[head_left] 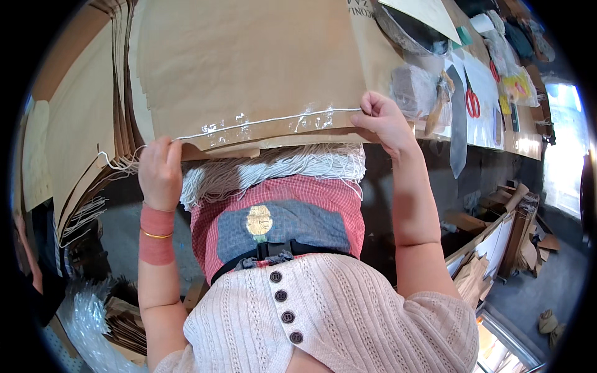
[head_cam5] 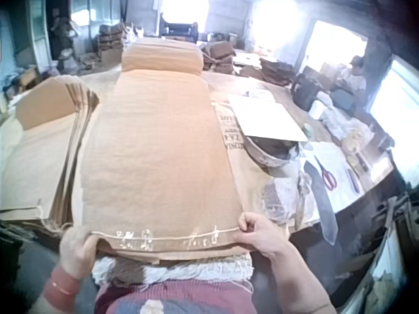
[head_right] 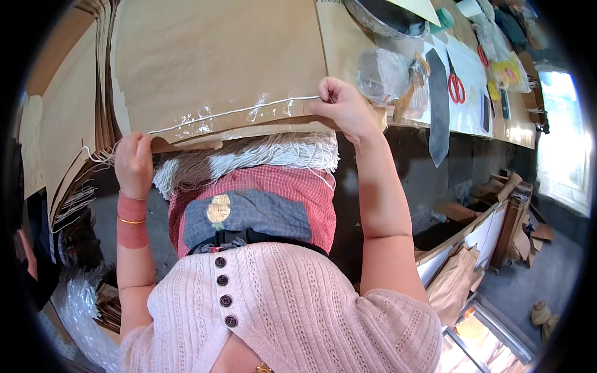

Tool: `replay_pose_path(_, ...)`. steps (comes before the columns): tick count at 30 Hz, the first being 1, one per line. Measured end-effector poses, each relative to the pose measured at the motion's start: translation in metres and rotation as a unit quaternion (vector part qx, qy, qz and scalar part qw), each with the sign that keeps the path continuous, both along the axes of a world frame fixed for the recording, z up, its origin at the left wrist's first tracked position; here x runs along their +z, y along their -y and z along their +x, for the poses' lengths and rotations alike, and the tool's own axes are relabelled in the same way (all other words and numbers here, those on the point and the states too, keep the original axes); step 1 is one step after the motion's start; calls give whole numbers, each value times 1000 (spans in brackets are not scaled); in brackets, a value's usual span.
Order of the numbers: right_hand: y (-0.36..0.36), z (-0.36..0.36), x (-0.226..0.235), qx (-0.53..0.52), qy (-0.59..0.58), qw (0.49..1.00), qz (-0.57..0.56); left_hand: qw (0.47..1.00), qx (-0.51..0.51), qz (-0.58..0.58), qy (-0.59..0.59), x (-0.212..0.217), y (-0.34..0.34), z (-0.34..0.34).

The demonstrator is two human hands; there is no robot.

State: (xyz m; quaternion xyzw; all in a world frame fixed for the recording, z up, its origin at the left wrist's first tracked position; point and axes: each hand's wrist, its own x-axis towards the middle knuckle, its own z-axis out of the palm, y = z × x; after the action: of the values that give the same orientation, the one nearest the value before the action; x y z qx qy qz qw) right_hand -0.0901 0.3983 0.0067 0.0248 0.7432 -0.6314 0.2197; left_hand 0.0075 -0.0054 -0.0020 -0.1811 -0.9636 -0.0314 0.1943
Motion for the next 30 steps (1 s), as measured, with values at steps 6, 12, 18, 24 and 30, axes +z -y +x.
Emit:
replay_pose_path(6, 29, 21, -24, -85, -345, 895, 270, 973, -69, 186, 116, 4, -8, -6)
replay_pose_path(12, 34, 20, -22, 119, -489, 828, 245, 948, -85, 201, 231, 28, -2, -16)
replay_pose_path(18, 43, 1, -19, 16, -217, 957, 190, 900, 97, 321, 278, 11, 4, -34)
replay_pose_path(24, 58, 5, -25, 16, -325, 869, 374, 954, 209, 127, 175, -3, -21, -28)
replay_pose_path(30, 111, 30, -36, 61, -526, 737, 420, 989, -34, 101, 101, 7, -71, -18)
